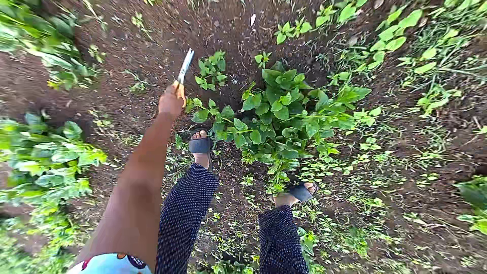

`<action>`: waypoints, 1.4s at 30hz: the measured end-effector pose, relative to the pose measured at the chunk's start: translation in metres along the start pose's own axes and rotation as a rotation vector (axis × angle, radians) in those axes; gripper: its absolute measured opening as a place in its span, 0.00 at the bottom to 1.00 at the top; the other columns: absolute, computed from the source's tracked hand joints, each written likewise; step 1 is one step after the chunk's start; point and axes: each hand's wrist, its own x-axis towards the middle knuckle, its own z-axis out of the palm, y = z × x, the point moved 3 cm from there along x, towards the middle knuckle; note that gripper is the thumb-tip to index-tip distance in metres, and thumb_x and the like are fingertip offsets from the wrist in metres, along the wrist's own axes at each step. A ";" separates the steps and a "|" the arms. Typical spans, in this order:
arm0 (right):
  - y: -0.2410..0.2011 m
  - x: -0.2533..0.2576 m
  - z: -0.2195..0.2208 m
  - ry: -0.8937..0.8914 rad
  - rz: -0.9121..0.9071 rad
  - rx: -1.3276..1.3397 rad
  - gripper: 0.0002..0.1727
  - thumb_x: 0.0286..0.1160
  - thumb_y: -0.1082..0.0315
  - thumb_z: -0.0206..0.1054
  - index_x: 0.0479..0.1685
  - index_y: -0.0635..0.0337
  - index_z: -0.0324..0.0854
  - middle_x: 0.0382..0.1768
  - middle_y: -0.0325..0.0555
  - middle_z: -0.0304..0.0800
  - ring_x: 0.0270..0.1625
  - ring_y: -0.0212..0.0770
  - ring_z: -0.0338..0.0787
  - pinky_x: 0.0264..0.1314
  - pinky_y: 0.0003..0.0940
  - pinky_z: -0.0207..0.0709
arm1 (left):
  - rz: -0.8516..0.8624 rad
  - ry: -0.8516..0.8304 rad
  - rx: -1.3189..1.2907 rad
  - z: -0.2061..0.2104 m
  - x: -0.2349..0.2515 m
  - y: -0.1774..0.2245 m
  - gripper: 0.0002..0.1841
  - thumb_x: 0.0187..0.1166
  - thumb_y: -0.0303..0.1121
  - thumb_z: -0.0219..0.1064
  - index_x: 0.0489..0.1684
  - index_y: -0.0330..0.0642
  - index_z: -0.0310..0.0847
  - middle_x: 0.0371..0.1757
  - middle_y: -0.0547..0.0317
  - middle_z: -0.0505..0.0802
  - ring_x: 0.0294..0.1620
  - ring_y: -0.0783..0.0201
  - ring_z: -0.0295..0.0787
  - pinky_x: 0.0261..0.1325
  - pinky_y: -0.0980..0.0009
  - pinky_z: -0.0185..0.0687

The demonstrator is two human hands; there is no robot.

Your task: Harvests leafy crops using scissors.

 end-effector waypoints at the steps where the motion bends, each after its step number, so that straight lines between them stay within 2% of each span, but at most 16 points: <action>1: 0.016 0.017 0.009 -0.022 0.000 -0.065 0.55 0.50 0.59 0.87 0.82 0.77 0.62 0.75 0.80 0.71 0.76 0.74 0.74 0.76 0.58 0.70 | -0.003 0.005 -0.029 0.006 0.012 0.002 0.30 0.84 0.40 0.67 0.82 0.35 0.66 0.68 0.27 0.86 0.71 0.29 0.83 0.72 0.28 0.73; 4: 0.017 0.032 0.014 -0.114 0.088 -0.130 0.62 0.47 0.53 0.88 0.86 0.72 0.58 0.80 0.76 0.67 0.80 0.71 0.71 0.79 0.56 0.68 | -0.035 -0.029 -0.097 0.024 0.041 -0.003 0.33 0.81 0.42 0.72 0.80 0.32 0.67 0.70 0.29 0.85 0.74 0.32 0.80 0.76 0.32 0.70; 7: 0.002 0.029 0.011 -0.160 0.136 -0.143 0.61 0.46 0.55 0.89 0.85 0.73 0.59 0.79 0.76 0.68 0.80 0.70 0.72 0.78 0.54 0.69 | -0.096 -0.108 -0.086 0.035 0.044 -0.016 0.23 0.82 0.33 0.66 0.72 0.31 0.74 0.67 0.28 0.85 0.69 0.33 0.83 0.69 0.31 0.75; 9: 0.022 0.029 0.015 -0.167 0.160 -0.162 0.57 0.48 0.62 0.88 0.84 0.74 0.60 0.80 0.75 0.67 0.81 0.69 0.71 0.80 0.54 0.67 | -0.118 -0.153 -0.144 0.035 0.027 -0.029 0.20 0.81 0.28 0.65 0.70 0.31 0.75 0.67 0.30 0.85 0.66 0.35 0.86 0.67 0.34 0.80; 11: 0.067 0.038 0.026 -0.130 0.035 -0.188 0.51 0.56 0.58 0.85 0.82 0.73 0.65 0.84 0.75 0.61 0.85 0.69 0.65 0.85 0.58 0.62 | -0.120 -0.180 -0.199 0.035 -0.002 -0.045 0.20 0.81 0.27 0.65 0.71 0.33 0.76 0.64 0.32 0.87 0.61 0.38 0.88 0.63 0.37 0.83; 12: 0.093 0.041 0.036 -0.082 -0.108 -0.191 0.42 0.65 0.56 0.79 0.78 0.71 0.72 0.87 0.74 0.57 0.88 0.70 0.61 0.87 0.62 0.58 | -0.121 -0.199 -0.203 0.034 -0.022 -0.054 0.20 0.82 0.27 0.65 0.72 0.33 0.75 0.63 0.33 0.87 0.58 0.39 0.89 0.61 0.38 0.83; 13: 0.101 0.048 0.048 -0.044 -0.260 -0.177 0.32 0.71 0.58 0.74 0.72 0.70 0.79 0.85 0.75 0.60 0.87 0.72 0.64 0.86 0.65 0.59 | -0.120 -0.213 -0.192 0.034 -0.043 -0.064 0.20 0.82 0.28 0.66 0.71 0.33 0.76 0.60 0.33 0.88 0.55 0.39 0.89 0.59 0.38 0.83; 16: 0.029 0.071 0.074 -0.232 -0.368 0.042 0.21 0.85 0.66 0.62 0.70 0.68 0.81 0.75 0.64 0.80 0.78 0.57 0.80 0.82 0.51 0.71 | -0.095 -0.312 -0.136 0.041 -0.122 -0.083 0.17 0.83 0.29 0.66 0.67 0.30 0.77 0.56 0.31 0.90 0.55 0.37 0.89 0.60 0.36 0.81; 20: -0.064 0.096 0.098 -0.466 -0.285 0.302 0.23 0.93 0.63 0.51 0.78 0.67 0.74 0.76 0.60 0.80 0.78 0.50 0.80 0.82 0.47 0.70 | -0.147 -0.453 -0.217 0.065 -0.233 -0.067 0.18 0.83 0.28 0.64 0.67 0.28 0.78 0.54 0.40 0.92 0.54 0.51 0.91 0.63 0.51 0.84; 25: -0.069 0.103 0.102 -0.541 -0.061 0.596 0.22 0.92 0.68 0.54 0.77 0.71 0.70 0.74 0.63 0.77 0.72 0.49 0.81 0.76 0.44 0.74 | -0.362 -0.404 -0.593 0.116 -0.332 -0.029 0.17 0.81 0.23 0.66 0.65 0.27 0.77 0.49 0.46 0.92 0.45 0.60 0.90 0.50 0.62 0.87; 28: -0.054 0.106 0.095 -0.603 0.000 0.633 0.19 0.93 0.67 0.52 0.70 0.72 0.74 0.64 0.59 0.84 0.61 0.45 0.86 0.65 0.38 0.80 | -0.473 -0.308 -0.765 0.141 -0.364 -0.009 0.17 0.79 0.23 0.70 0.64 0.28 0.77 0.48 0.46 0.91 0.44 0.62 0.89 0.47 0.65 0.87; 32: -0.048 0.113 0.087 -0.737 0.027 0.755 0.19 0.95 0.64 0.45 0.64 0.65 0.79 0.48 0.48 0.90 0.46 0.37 0.89 0.51 0.33 0.81 | -0.520 -0.196 -0.856 0.174 -0.380 -0.003 0.17 0.78 0.20 0.71 0.63 0.27 0.78 0.47 0.47 0.92 0.41 0.65 0.90 0.42 0.69 0.86; 35: -0.052 0.120 0.082 -0.797 -0.057 0.755 0.15 0.94 0.66 0.50 0.60 0.64 0.80 0.38 0.40 0.89 0.39 0.32 0.88 0.45 0.27 0.81 | -0.480 -0.191 -0.816 0.185 -0.386 -0.007 0.17 0.78 0.19 0.70 0.63 0.27 0.77 0.45 0.49 0.92 0.38 0.68 0.88 0.40 0.71 0.85; 39: -0.028 0.129 0.081 -0.700 -0.182 0.610 0.14 0.90 0.71 0.55 0.63 0.70 0.79 0.44 0.45 0.88 0.44 0.33 0.88 0.53 0.30 0.83 | -0.262 -0.480 -0.398 0.156 -0.364 -0.020 0.22 0.81 0.23 0.64 0.74 0.26 0.71 0.58 0.41 0.90 0.53 0.57 0.91 0.58 0.60 0.86; 41: -0.006 0.137 0.086 -0.618 -0.225 0.487 0.16 0.91 0.71 0.54 0.65 0.72 0.78 0.49 0.51 0.88 0.48 0.35 0.88 0.58 0.32 0.81 | -0.273 -0.677 -0.217 0.138 -0.332 -0.017 0.24 0.87 0.30 0.62 0.79 0.28 0.67 0.66 0.35 0.86 0.62 0.48 0.88 0.66 0.51 0.83; 42: 0.004 0.141 0.088 -0.585 -0.241 0.429 0.17 0.92 0.69 0.53 0.66 0.72 0.78 0.52 0.54 0.89 0.51 0.38 0.89 0.61 0.35 0.80 | -0.288 -0.758 -0.162 0.134 -0.314 -0.012 0.22 0.90 0.32 0.59 0.78 0.30 0.68 0.66 0.36 0.86 0.63 0.49 0.87 0.66 0.52 0.82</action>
